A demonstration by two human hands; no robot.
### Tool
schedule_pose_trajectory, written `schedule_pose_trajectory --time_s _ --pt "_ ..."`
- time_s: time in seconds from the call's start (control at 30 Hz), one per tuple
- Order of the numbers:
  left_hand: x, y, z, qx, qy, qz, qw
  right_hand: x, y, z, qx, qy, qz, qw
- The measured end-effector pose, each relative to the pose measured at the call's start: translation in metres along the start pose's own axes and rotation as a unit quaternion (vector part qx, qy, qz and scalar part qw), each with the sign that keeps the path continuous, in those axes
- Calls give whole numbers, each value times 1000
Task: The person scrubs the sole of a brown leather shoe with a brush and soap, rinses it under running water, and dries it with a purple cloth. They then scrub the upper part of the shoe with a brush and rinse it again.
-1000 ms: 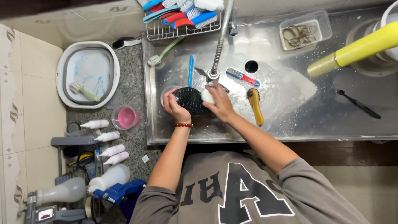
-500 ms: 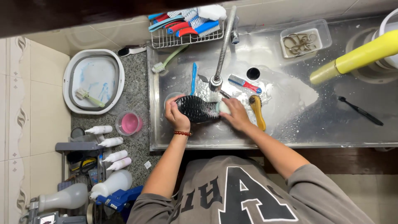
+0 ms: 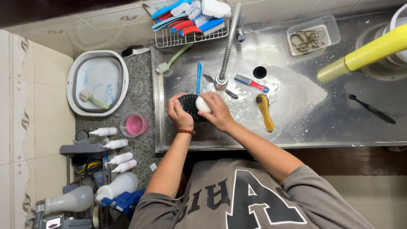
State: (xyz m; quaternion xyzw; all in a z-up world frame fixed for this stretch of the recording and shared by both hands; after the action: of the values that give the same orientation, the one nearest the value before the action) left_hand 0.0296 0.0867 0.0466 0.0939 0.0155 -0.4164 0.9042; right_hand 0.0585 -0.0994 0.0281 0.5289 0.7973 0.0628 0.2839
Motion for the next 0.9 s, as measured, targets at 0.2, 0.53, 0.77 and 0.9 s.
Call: schedule_pose_trajectory --time_s 0.2,0.53,0.77,0.9 --pt "-12 3 -30 9 -33 -2 999 -11 -44 82 82 -110 -35 990" --pt "-6 -1 -14 19 0 -8 1000 -11 -44 64 73 -102 -44 991" --pt "-4 2 4 19 86 11 996 -17 -54 56 11 -110 -59 992" --pt "3 -14 24 57 85 15 995 -9 -36 22 18 -88 -47 995"
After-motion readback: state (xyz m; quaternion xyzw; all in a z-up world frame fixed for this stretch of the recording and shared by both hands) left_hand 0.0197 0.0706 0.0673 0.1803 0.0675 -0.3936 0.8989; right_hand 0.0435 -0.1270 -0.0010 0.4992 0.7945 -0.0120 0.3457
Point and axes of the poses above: each hand's wrist, its own y-axis towards the middle knuckle, its own x-axis out of the palm, z = x × y, the point moved 6 cm from there along y, towards the middle knuckle, and after that the axes turned 7 degrees about -x, right-handed, at the moved point
